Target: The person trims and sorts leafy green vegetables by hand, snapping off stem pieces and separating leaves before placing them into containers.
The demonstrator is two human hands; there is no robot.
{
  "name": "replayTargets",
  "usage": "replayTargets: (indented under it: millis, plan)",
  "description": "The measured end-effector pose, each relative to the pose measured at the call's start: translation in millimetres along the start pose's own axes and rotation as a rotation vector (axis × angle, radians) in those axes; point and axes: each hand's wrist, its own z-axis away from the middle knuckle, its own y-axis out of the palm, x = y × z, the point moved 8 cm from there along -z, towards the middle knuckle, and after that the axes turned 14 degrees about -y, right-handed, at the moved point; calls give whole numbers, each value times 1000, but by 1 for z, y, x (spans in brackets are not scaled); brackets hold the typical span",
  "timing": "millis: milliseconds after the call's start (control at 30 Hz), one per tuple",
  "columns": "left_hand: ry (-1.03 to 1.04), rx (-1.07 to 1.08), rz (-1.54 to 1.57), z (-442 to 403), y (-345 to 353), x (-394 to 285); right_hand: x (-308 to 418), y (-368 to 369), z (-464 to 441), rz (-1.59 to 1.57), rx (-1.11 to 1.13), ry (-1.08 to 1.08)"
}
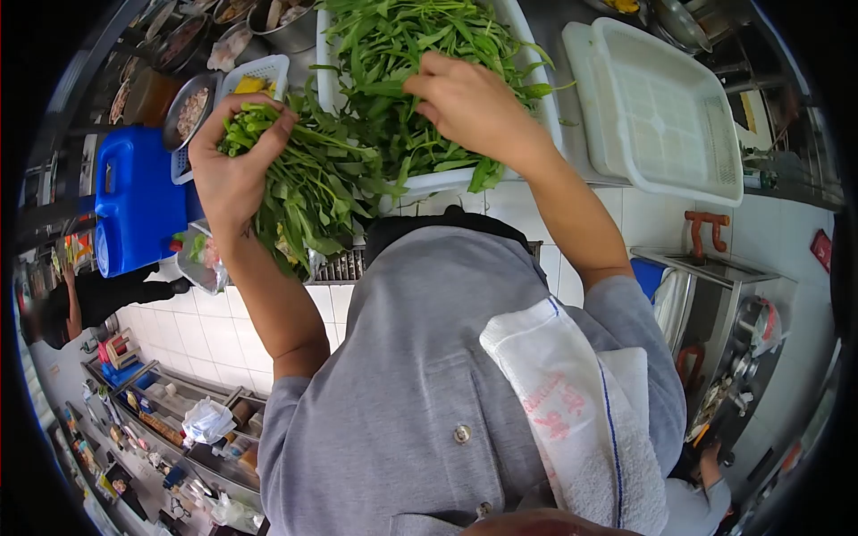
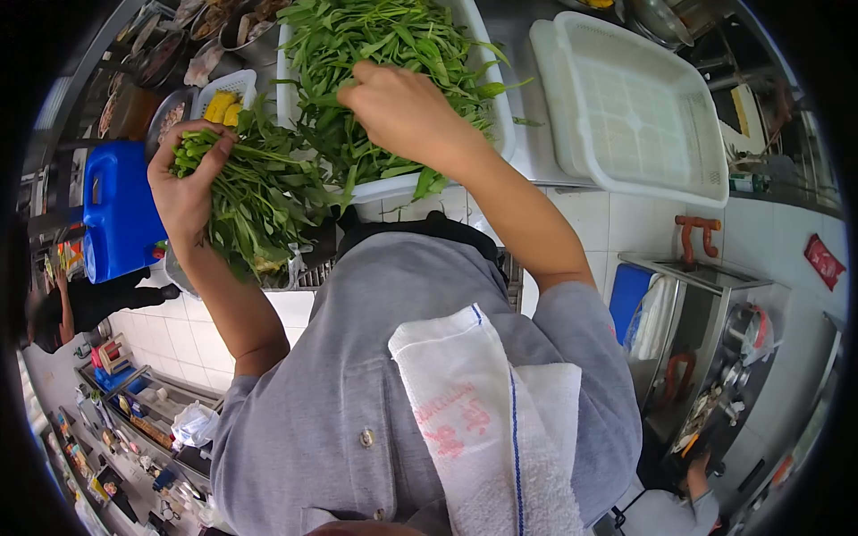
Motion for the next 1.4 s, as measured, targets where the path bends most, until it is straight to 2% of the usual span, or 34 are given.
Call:
replayTargets:
  millis: [133,200,267,300,333,367,433,500,533,567,633,667,733,833,900,967,1033,1100,1267,1333,1400]
  plan:
    - [19,-46,-42,6,-13,2,11,17,-14,-96,119,-192]
    - [-47,-77,-32,7,-19,9,5,-2,-25,-112,38,-270]
    - [-68,-94,-20,10,-22,13,-13,-48,-39,-97,-231,-376]
    - [-83,-106,-12,11,-24,14,-20,-71,-39,-7,-275,-287]
    - [-77,-109,-11,12,-25,14,-17,-112,-46,-82,-447,-243]
    - [-66,-108,-27,12,-26,14,-22,-127,-48,-24,-520,-207]
    - [-44,-110,-40,14,-25,11,-28,-142,-51,-76,-489,-149]
    - [-36,-122,-10,15,-22,5,-72,-138,-48,-628,-645,115]
    - [-22,-134,-32,16,-23,4,-76,-136,-49,-589,-582,106]
    - [-3,-143,-8,16,-23,1,-61,-139,-52,-52,-529,-185]
    - [22,-152,39,15,-20,-4,-69,-126,-45,-165,-403,34]
    - [21,-149,25,14,-18,-7,-71,-122,-39,-142,-401,15]
    - [55,-158,38,12,-15,-18,-89,-105,-32,-316,-403,134]
    - [110,-146,-17,9,-1,-38,-78,-102,-35,-444,-346,75]
    - [266,-50,39,8,21,-63,-61,-106,-39,-462,-314,41]
    - [328,-65,19,1,40,-75,-25,-109,-48,-423,-267,-131]
    - [393,-74,0,-4,54,-83,-1,-107,-52,-430,-246,-133]
    - [338,-103,33,-12,62,-79,13,-109,-54,-425,-351,-191]
    - [330,-145,110,-17,53,-65,-7,-101,-47,-718,-388,-36]
    - [312,-233,196,-14,29,-60,-30,-114,-35,-674,-559,-48]
    - [243,-250,333,-13,1,-47,-62,-126,-16,-722,-640,3]
